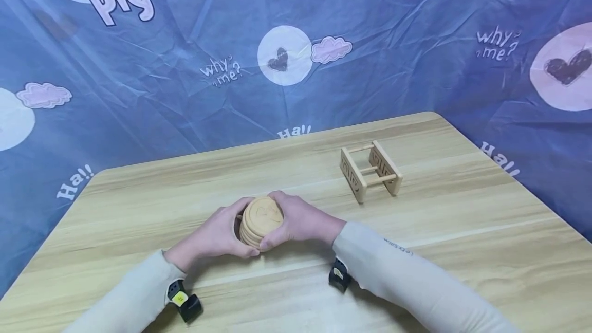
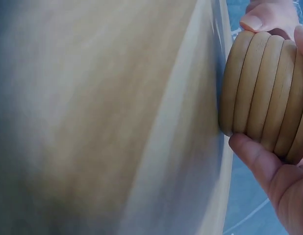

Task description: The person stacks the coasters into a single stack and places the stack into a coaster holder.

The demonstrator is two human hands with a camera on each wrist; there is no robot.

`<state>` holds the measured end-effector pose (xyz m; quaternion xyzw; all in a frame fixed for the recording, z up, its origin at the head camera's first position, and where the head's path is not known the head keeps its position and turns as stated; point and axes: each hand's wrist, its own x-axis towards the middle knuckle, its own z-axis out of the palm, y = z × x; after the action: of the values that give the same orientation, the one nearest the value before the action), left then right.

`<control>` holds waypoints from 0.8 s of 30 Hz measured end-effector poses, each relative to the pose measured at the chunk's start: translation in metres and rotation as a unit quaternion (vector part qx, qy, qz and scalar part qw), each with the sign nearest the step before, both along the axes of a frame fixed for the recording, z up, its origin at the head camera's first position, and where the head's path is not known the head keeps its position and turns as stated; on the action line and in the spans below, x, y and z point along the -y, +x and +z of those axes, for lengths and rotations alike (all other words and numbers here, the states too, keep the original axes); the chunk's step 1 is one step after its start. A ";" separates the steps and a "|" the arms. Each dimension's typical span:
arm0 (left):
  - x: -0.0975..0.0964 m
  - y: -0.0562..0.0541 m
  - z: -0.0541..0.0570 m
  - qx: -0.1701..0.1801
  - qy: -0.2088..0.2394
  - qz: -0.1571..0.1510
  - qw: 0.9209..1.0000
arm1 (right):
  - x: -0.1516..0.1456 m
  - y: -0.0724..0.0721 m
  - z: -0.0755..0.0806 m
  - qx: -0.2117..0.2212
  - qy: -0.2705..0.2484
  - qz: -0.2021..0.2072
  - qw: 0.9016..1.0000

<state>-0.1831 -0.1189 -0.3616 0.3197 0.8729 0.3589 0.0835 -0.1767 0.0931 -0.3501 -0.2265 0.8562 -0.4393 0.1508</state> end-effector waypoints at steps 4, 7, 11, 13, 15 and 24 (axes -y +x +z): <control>0.000 0.000 0.002 0.003 -0.011 -0.002 1.000 | -0.002 0.001 -0.001 0.005 -0.012 0.004 1.000; 0.000 0.001 0.002 0.011 0.003 -0.002 1.000 | -0.004 0.002 -0.004 0.000 -0.026 0.005 1.000; 0.002 -0.001 0.002 0.029 0.034 -0.005 0.999 | -0.008 0.002 -0.011 0.015 -0.072 0.002 0.997; 0.002 -0.002 0.001 0.048 0.050 -0.004 0.998 | -0.009 0.002 -0.016 0.026 -0.096 -0.001 0.995; 0.002 -0.003 -0.002 0.083 0.074 -0.005 0.994 | -0.009 0.002 -0.019 0.036 -0.111 -0.007 0.993; -0.002 -0.012 -0.015 0.232 0.214 -0.008 0.949 | -0.012 0.001 -0.024 0.083 -0.199 -0.026 0.976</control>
<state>-0.1947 -0.1167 -0.3763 0.2446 0.7299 0.6005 0.2162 -0.1762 0.1049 -0.3743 -0.1927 0.7415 -0.6219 0.1621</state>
